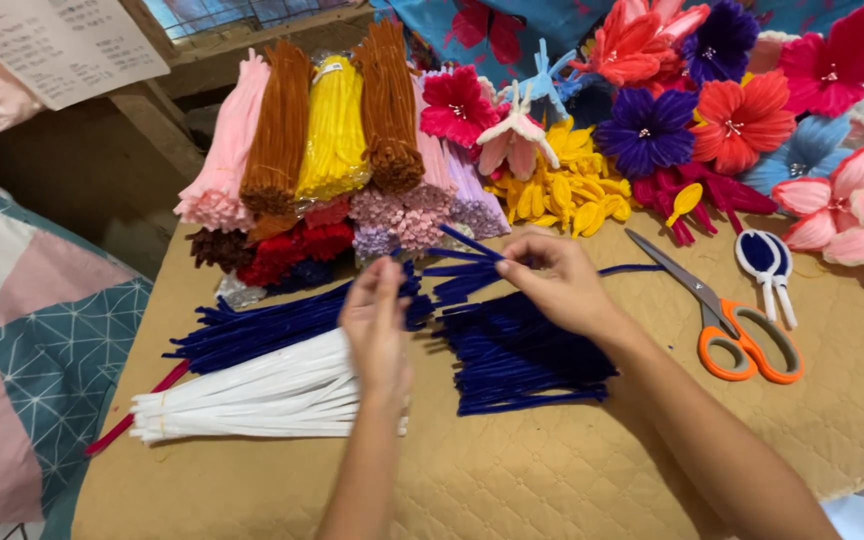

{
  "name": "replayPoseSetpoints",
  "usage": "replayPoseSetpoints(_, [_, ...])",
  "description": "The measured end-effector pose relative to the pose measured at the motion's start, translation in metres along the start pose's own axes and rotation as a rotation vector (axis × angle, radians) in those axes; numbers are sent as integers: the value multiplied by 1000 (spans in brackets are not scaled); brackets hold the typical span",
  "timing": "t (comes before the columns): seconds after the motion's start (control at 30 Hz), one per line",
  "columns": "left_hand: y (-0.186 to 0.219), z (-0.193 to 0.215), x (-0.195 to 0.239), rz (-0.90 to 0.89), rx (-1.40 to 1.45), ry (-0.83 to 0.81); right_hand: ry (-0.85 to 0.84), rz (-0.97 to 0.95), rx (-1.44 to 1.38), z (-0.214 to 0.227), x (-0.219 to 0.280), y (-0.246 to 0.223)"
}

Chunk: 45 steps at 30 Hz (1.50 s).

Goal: The person repeatedly picks up blue and white pipe cleaners, bends them into loops, and secures them with rubber bands. The person works at a table with many colorful pipe cleaners and finished flower-like items visible in the background.

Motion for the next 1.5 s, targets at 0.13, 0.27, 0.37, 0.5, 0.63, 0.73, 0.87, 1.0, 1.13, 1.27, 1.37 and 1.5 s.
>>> replayPoseSetpoints(0.13, [62, 31, 8, -303, -462, -296, -226, 126, 176, 17, 1, -70])
replayPoseSetpoints(0.27, [87, 27, 42, -256, -802, -1030, -680, 360, 366, 0, 22, -100])
replayPoseSetpoints(0.37, [33, 47, 36, 66, -608, -1374, -852, 506, 407, -12, 38, -129])
replayPoseSetpoints(0.5, [61, 60, 94, 508, -93, -1416, -997, 504, 436, -11, 55, -147])
replayPoseSetpoints(0.63, [22, 94, 121, 701, -278, -1258, -1139, 502, 440, -25, 62, -141])
replayPoseSetpoints(0.73, [24, 117, 134, 613, -173, -1140, -1165, 490, 306, -46, 64, -143])
replayPoseSetpoints(0.87, [57, 147, 140, 618, -217, -975, -1043, 319, 49, -96, 64, -130])
replayPoseSetpoints(1.0, [79, 169, 145, 450, -331, -878, -803, 96, 434, -167, 80, -111])
replayPoseSetpoints(1.13, [69, 187, 145, 479, -182, -770, -652, 163, 593, -219, 102, -61])
replayPoseSetpoints(1.27, [60, 196, 138, 396, -233, -508, -700, 217, 667, -220, 102, -42])
replayPoseSetpoints(1.37, [51, 194, 131, 335, -253, -291, -717, 141, 739, -179, 99, -40])
replayPoseSetpoints(1.5, [12, 180, 123, 333, -137, -168, -560, -70, 614, -78, 94, -91])
Point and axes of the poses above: each hand's wrist, its own x-axis away from the middle knuckle, its own z-axis out of the back of the hand, y = z × x, the point moved 1 cm from there along -x, towards the middle knuckle, and after that the axes turned 10 degrees about y, right-handed, at the moved point
